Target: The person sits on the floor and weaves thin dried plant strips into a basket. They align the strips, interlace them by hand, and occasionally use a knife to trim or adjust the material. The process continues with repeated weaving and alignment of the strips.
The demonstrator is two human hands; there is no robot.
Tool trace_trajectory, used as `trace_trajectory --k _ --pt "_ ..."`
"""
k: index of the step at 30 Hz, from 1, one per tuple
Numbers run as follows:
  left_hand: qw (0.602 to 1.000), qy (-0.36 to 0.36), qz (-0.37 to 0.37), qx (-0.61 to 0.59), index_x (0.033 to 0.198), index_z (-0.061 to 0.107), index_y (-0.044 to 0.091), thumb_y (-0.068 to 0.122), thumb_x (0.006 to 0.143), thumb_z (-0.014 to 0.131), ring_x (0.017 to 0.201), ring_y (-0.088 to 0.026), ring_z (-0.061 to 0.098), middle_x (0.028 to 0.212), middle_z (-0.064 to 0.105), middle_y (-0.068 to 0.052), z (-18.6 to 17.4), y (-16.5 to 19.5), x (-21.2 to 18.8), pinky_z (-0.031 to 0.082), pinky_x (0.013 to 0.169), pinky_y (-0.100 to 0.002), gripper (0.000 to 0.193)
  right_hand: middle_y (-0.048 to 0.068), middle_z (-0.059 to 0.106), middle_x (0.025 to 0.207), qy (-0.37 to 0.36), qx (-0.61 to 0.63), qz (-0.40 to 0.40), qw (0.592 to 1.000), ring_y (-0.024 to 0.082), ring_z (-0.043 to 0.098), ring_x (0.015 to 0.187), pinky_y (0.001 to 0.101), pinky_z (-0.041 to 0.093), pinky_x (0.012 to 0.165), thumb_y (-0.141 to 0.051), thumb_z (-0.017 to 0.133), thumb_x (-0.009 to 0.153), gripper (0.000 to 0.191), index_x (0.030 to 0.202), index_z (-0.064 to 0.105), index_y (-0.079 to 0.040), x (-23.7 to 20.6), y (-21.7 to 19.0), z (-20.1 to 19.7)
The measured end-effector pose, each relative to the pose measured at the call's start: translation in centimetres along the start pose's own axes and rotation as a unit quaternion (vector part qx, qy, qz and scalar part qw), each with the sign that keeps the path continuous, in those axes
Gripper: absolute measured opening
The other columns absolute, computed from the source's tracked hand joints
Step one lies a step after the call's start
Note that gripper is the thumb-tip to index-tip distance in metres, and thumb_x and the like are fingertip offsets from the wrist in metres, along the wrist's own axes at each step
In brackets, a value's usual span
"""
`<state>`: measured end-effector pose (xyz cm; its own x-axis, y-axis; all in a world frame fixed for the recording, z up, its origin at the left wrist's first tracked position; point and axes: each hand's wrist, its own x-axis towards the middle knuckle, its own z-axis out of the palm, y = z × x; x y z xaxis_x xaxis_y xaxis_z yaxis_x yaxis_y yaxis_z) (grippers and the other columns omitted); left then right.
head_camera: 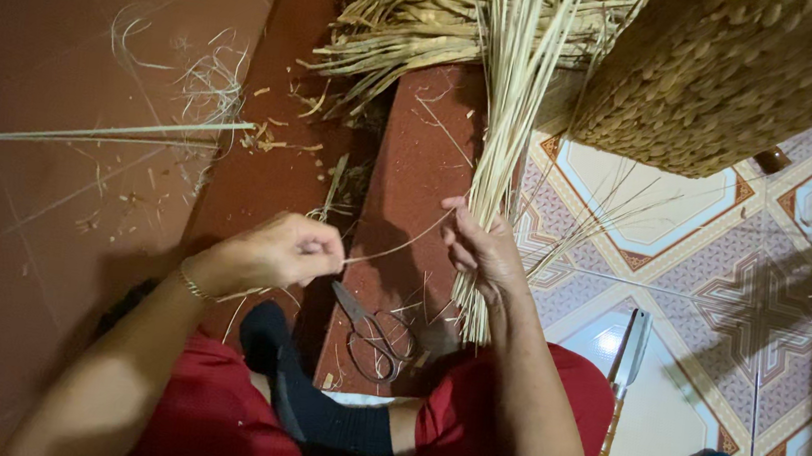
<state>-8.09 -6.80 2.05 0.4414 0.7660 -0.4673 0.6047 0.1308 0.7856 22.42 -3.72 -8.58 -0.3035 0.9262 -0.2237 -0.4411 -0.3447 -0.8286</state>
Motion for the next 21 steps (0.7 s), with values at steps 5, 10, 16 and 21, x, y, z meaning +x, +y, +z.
trace_trajectory --k 5,10,16,21 --pt "0.988 -0.074 -0.032 0.130 0.081 0.073 0.008 0.024 0.084 0.065 0.063 -0.017 0.070 0.068 0.075 -0.007 -0.3 -1.1 -0.1 0.053 0.061 -0.034 0.018 -0.004 0.046 0.056 -0.011 0.080 -0.007 0.997 0.004 0.030 0.039 0.0211 0.027 0.035 -0.027 0.064 0.101 0.025 0.116 0.064 -0.007 0.1 0.0 -0.5" --pt "0.945 -0.038 -0.055 0.320 0.078 0.074 0.013 0.025 0.081 0.062 0.080 -0.033 0.071 0.083 0.074 -0.017 -1.0 -4.3 -0.1 0.055 0.072 -0.046 0.017 0.000 0.055 0.061 0.035 0.090 0.000 0.995 0.005 0.034 0.039 0.0221 0.029 0.036 -0.027 0.065 0.101 0.024 0.113 0.065 -0.006 0.6 0.1 -1.1" --pt "0.889 -0.023 -0.194 0.414 0.091 0.082 0.023 0.020 0.082 0.056 0.102 -0.033 0.071 0.107 0.075 -0.011 -3.0 -7.1 0.0 0.057 0.094 -0.045 0.027 0.002 0.062 0.063 0.086 0.039 -0.006 0.996 0.005 0.038 0.039 0.0226 0.030 0.036 -0.022 0.071 0.097 0.022 0.106 0.068 -0.003 0.8 0.1 -1.0" --pt "0.832 -0.093 -0.264 0.480 0.138 0.058 0.026 0.033 0.088 0.070 0.133 -0.026 0.055 0.141 0.061 -0.005 -3.3 -6.4 -0.3 0.047 0.113 -0.044 0.052 0.000 0.062 0.063 0.086 0.050 -0.006 0.995 0.005 0.039 0.039 0.0217 0.031 0.037 -0.020 0.073 0.095 0.021 0.105 0.067 -0.002 0.6 0.5 0.3"
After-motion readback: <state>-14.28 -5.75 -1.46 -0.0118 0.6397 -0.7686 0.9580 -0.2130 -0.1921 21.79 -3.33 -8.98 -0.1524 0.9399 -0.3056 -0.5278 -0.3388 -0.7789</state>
